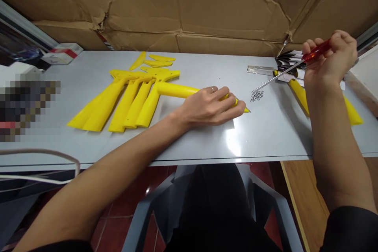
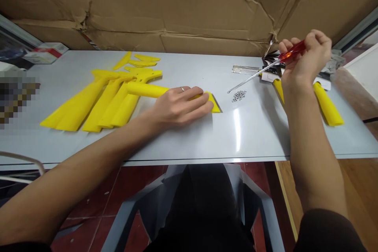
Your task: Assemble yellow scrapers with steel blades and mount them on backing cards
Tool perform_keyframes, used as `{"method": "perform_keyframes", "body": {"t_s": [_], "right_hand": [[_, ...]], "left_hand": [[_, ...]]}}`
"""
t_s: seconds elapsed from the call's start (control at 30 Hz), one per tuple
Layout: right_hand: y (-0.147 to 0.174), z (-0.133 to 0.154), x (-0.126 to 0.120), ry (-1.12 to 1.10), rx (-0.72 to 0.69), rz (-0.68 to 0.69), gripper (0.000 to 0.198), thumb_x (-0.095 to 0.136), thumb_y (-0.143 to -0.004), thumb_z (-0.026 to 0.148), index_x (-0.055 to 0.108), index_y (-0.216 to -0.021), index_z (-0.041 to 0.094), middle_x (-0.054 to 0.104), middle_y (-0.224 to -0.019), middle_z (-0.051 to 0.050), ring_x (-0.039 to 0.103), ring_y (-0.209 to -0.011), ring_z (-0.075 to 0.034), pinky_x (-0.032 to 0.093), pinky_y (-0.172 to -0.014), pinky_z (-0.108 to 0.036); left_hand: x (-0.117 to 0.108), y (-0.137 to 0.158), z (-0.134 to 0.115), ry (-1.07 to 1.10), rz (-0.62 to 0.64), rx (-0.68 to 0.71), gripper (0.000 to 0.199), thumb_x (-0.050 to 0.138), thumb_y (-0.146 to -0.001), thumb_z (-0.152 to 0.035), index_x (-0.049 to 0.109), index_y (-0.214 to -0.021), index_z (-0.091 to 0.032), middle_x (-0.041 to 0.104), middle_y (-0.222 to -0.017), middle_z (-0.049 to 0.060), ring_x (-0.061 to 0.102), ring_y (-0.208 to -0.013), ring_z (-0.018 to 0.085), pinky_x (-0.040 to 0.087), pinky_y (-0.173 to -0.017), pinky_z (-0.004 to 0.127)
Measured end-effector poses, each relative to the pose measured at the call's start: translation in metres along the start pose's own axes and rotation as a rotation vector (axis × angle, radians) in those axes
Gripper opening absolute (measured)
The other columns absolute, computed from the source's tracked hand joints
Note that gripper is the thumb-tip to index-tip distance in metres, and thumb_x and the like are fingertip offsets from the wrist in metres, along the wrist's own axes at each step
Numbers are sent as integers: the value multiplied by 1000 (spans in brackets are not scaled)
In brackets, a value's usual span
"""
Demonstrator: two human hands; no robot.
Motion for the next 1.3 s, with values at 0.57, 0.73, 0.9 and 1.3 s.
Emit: {"method": "perform_keyframes", "body": {"t_s": [0.57, 0.73, 0.9, 1.3], "right_hand": [[8, 27, 13, 43, -417, 195, 13, 38, -98, 10, 36, -110, 17, 47, -76, 7, 58, -55, -10, 51, -45, -27], [9, 27, 12, 64, -400, 172, 11, 37, -100, 11, 36, -109, 17, 47, -76, 7, 57, -54, -9, 51, -45, -27], [5, 28, 11, -19, -322, 151, 13, 32, -100, 9, 34, -106, 20, 42, -74, 6, 53, -53, -7, 44, -45, -21], [-2, 24, 2, 108, -257, 56, 15, 31, -100, 10, 35, -107, 22, 42, -74, 5, 53, -56, -9, 45, -51, -23]], "left_hand": [[6, 30, 80, 923, -232, -1124, 42, 77, -94, -64, 68, -104, -23, 73, -96, 3, 71, -85, 14, 52, -52, 21], [20, 36, 81, 1201, -133, -1350, 46, 92, -82, -58, 70, -94, -20, 78, -97, 3, 74, -84, 15, 59, -55, 23], [36, 46, 68, 1353, 69, -1560, 32, 93, -83, -38, 73, -91, -15, 79, -92, 5, 75, -82, 17, 63, -59, 26], [55, 52, 42, 1486, 335, -1708, 15, 87, -83, -19, 76, -91, -14, 79, -91, 10, 75, -80, 19, 63, -56, 29]]}}
Point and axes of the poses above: each hand's wrist, its own y-axis away from the middle knuckle, its own x-axis out of the palm, z = x × y, the point moved 8 cm from there along -y, towards the middle knuckle
